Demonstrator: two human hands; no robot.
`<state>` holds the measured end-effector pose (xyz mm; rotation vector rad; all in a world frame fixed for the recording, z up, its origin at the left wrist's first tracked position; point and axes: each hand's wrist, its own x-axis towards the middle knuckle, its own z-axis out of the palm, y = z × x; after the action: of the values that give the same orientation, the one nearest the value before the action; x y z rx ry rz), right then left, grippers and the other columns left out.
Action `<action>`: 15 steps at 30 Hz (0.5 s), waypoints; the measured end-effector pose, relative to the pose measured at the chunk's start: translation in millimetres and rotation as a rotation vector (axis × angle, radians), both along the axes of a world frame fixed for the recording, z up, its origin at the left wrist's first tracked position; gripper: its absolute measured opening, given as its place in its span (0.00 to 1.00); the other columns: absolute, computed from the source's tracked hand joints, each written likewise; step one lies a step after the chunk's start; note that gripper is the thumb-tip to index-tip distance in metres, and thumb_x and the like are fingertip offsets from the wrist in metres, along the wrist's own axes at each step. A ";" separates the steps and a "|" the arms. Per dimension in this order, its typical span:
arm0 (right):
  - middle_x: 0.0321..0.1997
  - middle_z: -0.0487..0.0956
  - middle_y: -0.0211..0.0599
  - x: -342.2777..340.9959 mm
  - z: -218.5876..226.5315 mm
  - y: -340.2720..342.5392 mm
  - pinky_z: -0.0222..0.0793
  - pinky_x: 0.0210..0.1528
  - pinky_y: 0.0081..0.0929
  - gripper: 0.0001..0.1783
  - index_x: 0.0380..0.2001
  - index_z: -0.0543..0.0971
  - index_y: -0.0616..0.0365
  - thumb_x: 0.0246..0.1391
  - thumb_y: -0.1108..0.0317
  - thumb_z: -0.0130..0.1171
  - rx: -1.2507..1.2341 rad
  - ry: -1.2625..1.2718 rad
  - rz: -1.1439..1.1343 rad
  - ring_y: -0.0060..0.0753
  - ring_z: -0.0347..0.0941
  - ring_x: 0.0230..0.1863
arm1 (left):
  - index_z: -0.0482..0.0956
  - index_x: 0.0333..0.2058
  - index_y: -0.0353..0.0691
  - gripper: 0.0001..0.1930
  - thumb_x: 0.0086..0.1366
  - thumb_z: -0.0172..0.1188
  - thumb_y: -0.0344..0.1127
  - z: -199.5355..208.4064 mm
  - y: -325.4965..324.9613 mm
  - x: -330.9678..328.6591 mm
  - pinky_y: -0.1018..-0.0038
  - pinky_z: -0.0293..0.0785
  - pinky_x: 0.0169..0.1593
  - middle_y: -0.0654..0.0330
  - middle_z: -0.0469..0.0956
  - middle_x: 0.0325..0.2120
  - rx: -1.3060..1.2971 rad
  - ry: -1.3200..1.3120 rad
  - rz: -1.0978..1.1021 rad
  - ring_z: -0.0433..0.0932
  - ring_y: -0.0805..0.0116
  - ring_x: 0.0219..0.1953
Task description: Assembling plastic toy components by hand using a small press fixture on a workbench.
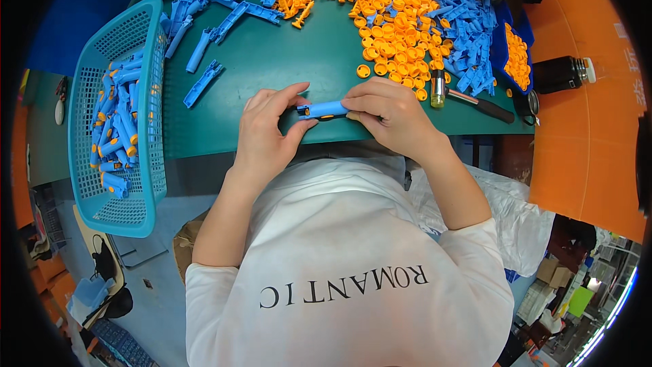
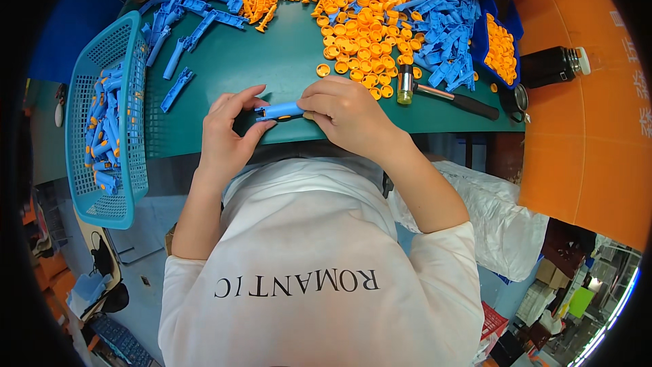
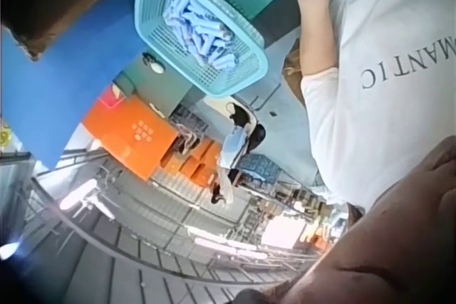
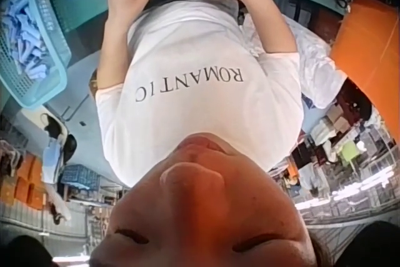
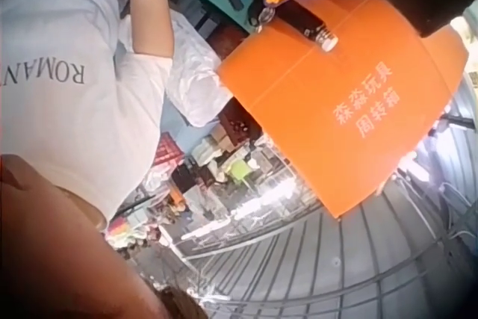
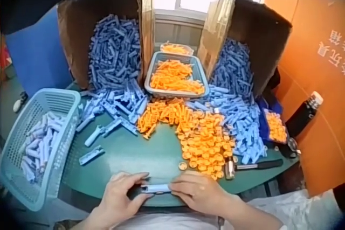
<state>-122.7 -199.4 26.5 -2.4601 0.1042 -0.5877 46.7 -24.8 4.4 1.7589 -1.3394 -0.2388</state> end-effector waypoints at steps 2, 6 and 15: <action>0.37 0.84 0.39 0.5 0.0 1.5 0.76 0.40 0.34 0.10 0.34 0.86 0.61 0.45 0.80 0.70 -0.012 -0.005 0.002 0.43 0.81 0.39 | 0.80 0.53 0.39 0.28 0.51 0.75 0.26 3.3 0.4 -1.3 0.68 0.75 0.50 0.59 0.85 0.37 0.004 0.000 0.006 0.79 0.62 0.43; 0.34 0.82 0.39 2.6 2.9 4.0 0.76 0.38 0.35 0.08 0.33 0.85 0.62 0.47 0.80 0.68 -0.090 0.032 0.001 0.43 0.79 0.36 | 0.82 0.47 0.38 0.20 0.54 0.73 0.30 10.0 1.4 2.9 0.61 0.75 0.49 0.59 0.83 0.42 -0.081 -0.163 -0.095 0.79 0.56 0.44; 0.35 0.82 0.39 -1.2 -4.3 11.1 0.76 0.38 0.36 0.08 0.34 0.84 0.62 0.48 0.81 0.67 -0.123 -0.051 -0.073 0.42 0.79 0.36 | 0.86 0.46 0.42 0.18 0.55 0.73 0.27 10.3 -4.0 7.2 0.67 0.81 0.42 0.56 0.84 0.40 0.000 -0.395 -0.216 0.83 0.57 0.41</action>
<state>-124.0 -188.3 22.2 -2.5670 0.1423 -0.7075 53.9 -28.8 14.7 1.7177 -1.8153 -0.0061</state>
